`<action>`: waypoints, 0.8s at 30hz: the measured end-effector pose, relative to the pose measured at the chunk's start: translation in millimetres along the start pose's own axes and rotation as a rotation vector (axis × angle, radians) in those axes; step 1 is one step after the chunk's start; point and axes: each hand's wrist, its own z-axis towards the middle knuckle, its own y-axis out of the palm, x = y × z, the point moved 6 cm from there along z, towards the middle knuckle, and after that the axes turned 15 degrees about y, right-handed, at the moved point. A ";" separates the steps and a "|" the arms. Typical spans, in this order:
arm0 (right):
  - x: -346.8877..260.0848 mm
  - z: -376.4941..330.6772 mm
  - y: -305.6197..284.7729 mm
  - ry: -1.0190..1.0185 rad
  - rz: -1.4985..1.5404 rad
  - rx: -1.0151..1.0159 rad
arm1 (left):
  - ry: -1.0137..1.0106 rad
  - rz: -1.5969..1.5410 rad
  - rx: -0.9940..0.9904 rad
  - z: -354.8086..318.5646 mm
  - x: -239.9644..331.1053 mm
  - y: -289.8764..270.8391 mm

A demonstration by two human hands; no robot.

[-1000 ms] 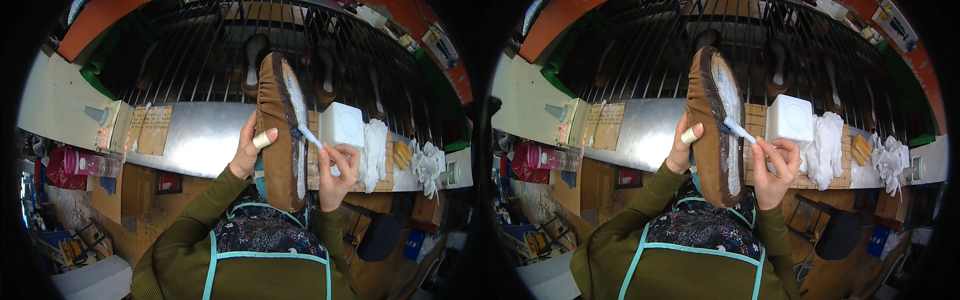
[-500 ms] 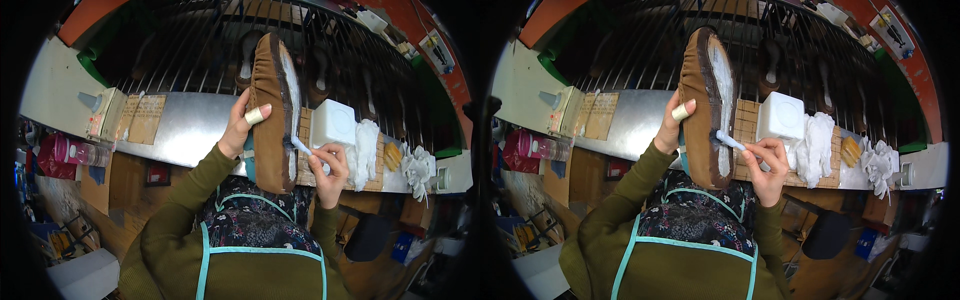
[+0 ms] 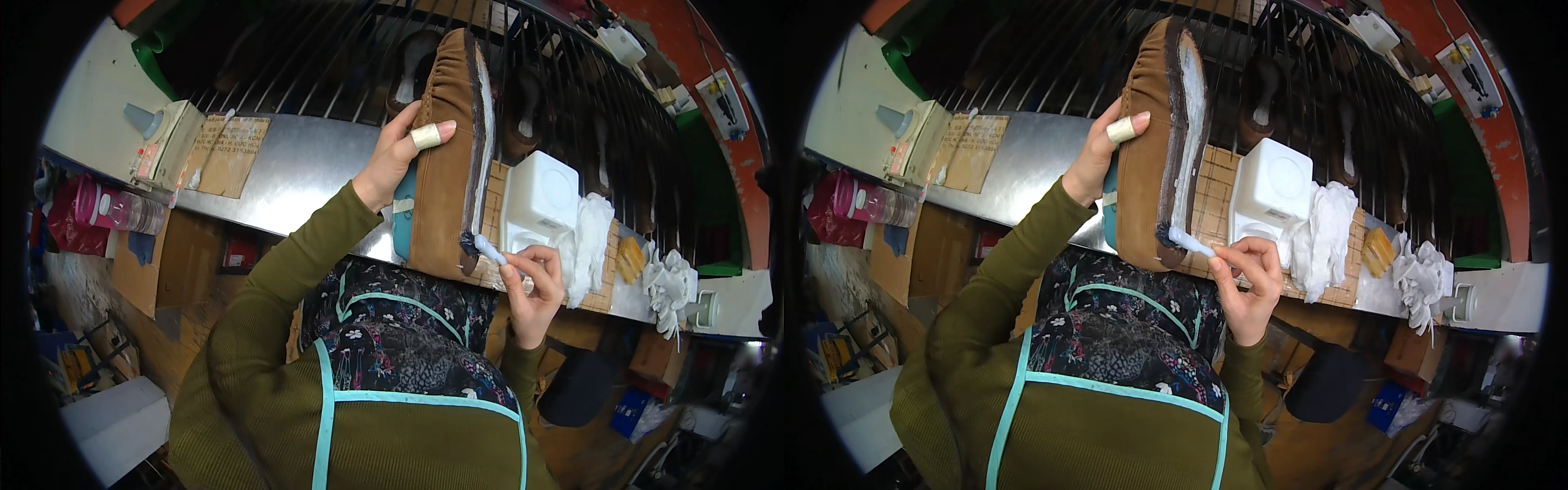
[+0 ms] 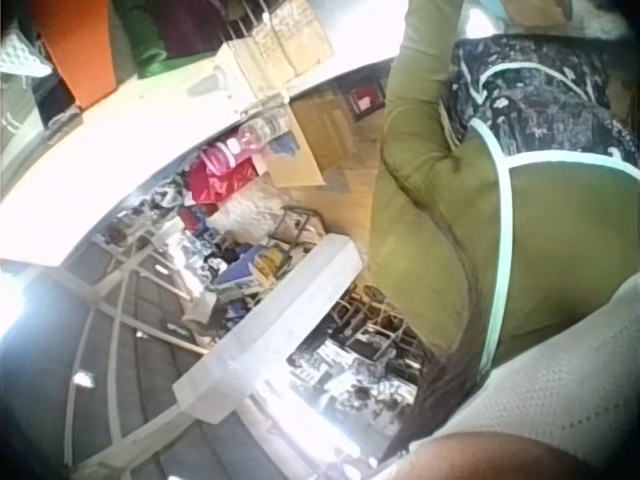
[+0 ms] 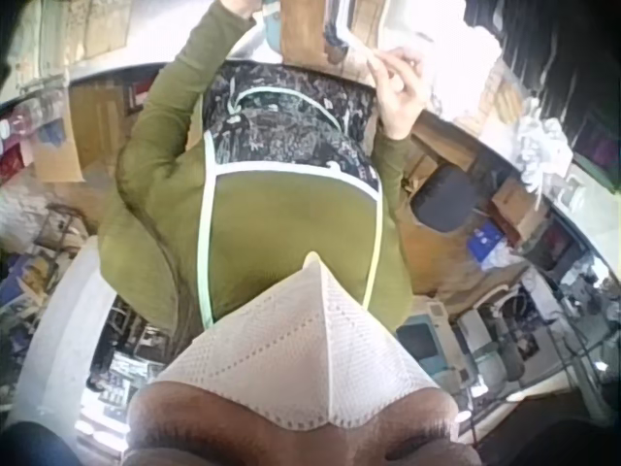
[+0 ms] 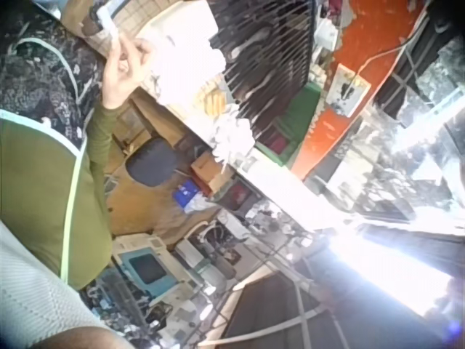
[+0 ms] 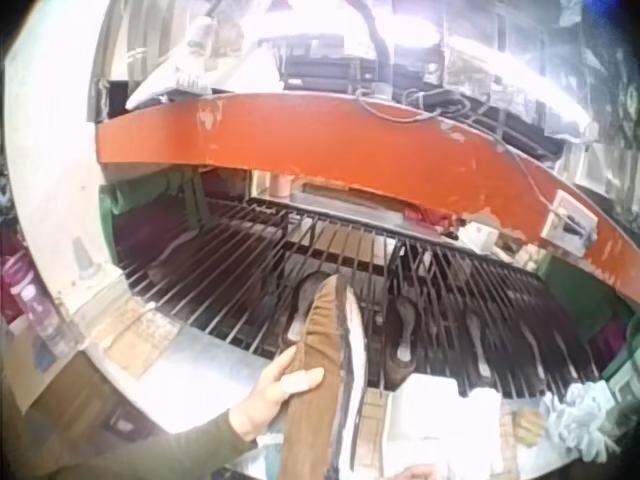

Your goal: The person applies a white adhesive to the sole of a brown shoe using a small brush. They repeatedly dip the brush into a container and spread the glue along the sole's edge and surface, rotating the shoe to cover different areas.

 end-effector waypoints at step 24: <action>-46.8 28.0 -2.8 -0.245 -0.050 -0.108 | -0.553 -0.390 0.045 -15.8 -29.5 3.8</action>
